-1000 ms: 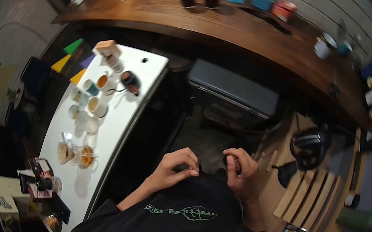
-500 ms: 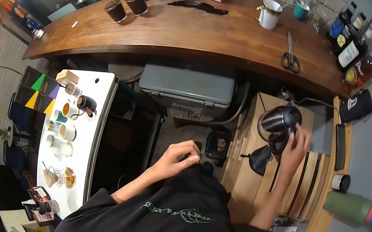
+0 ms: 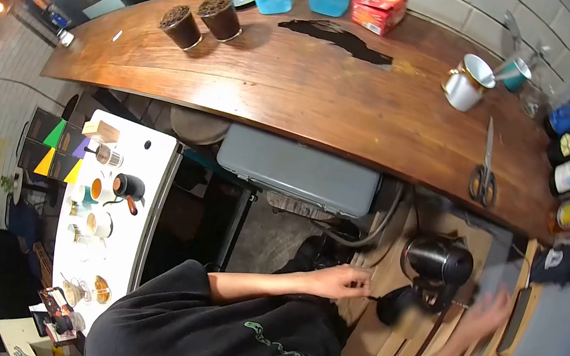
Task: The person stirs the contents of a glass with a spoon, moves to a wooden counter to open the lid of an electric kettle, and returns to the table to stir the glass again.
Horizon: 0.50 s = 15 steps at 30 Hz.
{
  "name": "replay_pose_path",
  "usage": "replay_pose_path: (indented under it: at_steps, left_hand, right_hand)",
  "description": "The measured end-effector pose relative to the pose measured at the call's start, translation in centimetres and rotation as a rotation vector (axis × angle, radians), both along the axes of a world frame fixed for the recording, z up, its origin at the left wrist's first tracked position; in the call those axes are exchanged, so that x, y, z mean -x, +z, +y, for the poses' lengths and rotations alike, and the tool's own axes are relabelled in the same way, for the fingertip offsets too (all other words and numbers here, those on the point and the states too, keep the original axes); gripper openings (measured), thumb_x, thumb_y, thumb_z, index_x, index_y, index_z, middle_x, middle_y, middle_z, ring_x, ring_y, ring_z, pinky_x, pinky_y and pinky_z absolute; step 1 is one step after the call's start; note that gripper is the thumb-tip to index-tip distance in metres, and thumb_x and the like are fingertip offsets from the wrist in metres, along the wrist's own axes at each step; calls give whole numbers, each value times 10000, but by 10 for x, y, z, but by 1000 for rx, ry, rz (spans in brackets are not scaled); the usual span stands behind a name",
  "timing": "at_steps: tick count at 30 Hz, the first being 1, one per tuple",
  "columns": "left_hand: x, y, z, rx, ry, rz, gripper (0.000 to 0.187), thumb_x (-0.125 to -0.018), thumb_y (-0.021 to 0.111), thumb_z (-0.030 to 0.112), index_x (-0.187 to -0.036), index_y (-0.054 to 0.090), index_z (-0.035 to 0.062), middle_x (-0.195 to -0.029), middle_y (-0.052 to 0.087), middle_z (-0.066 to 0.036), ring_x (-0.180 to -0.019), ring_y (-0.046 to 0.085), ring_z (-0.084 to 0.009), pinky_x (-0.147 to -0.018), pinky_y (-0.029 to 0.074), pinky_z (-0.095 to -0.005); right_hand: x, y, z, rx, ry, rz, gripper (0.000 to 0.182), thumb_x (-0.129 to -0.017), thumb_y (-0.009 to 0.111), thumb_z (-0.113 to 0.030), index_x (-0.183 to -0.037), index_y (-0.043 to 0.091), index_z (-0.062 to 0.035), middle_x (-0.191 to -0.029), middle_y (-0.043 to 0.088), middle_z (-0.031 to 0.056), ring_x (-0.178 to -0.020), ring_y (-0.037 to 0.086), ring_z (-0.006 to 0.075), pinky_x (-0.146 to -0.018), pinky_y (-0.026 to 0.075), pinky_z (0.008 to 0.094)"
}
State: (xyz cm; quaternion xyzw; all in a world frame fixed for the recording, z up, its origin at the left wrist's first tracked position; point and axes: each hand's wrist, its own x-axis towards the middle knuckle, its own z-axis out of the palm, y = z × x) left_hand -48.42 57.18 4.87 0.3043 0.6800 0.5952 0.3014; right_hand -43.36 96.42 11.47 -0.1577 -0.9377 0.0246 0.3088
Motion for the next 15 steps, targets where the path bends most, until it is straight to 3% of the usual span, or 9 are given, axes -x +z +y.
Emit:
replay_pose_path:
  at_steps: [2, 3, 5, 7, 8, 10, 15]
  left_hand:
    - [11, 15, 11, -13, 13, -83, 233, -1030, 647, 226, -1059, 655, -5, -1030, 692, -123, -933, 690, -258, -795, 531, -377]
    - [14, 21, 13, -16, 27, -130, 234, -1031, 641, 222, -1061, 652, -9, -1027, 693, -125, -923, 691, -257, -785, 531, -372]
    - [13, 23, 17, -52, 47, -84, 251, -1038, 636, 237, -1068, 647, -11, -1010, 693, -127, -887, 689, -244, -756, 524, -369]
    - [9, 23, 17, -72, 59, -75, 282, -1055, 624, 269, -1074, 644, -12, -995, 690, -129, -868, 672, -224, -753, 511, -370]
    - [9, 24, 17, -70, 63, -63, 282, -1055, 624, 269, -1074, 644, -12, -995, 690, -129, -868, 672, -224, -753, 511, -370]
    - [3, 26, 15, 4, 31, -174, 318, -1079, 595, 300, -1079, 639, -15, -959, 681, -118, -859, 641, -199, -766, 497, -370]
    - [-12, 14, 17, -94, 95, -209, 337, -1098, 560, 320, -1087, 636, -9, -943, 674, -99, -880, 620, -182, -804, 492, -365]
  right_hand:
    - [-17, 32, 18, -199, -194, -8, 411, -1067, 568, -231, -1426, 570, -29, -1391, 578, 251, -1260, 576, 425, -1064, 471, 491]
    - [-38, 7, 68, -328, -294, 15, 423, -1084, 550, -242, -1439, 557, -12, -1409, 572, 264, -1266, 578, 433, -1060, 475, 492]
    - [-49, 9, 88, -399, -414, 13, 464, -1107, 518, -289, -1444, 541, 28, -1411, 575, 278, -1281, 562, 453, -1053, 478, 477]
    - [-60, -1, 117, -197, -466, -121, 481, -1118, 485, -316, -1433, 548, 42, -1394, 585, 277, -1292, 556, 442, -1050, 476, 475]
    - [-64, -9, 127, -192, -463, -109, 481, -1118, 485, -316, -1433, 548, 42, -1394, 585, 277, -1292, 556, 442, -1050, 476, 475]
    - [-59, -12, 133, 21, -237, -101, 478, -1129, 451, -332, -1433, 561, 20, -1406, 586, 258, -1306, 552, 425, -1059, 468, 470]
    - [-53, -2, 116, 12, -188, -128, 440, -1139, 424, -297, -1472, 551, -41, -1445, 582, 210, -1343, 535, 411, -1094, 444, 458]
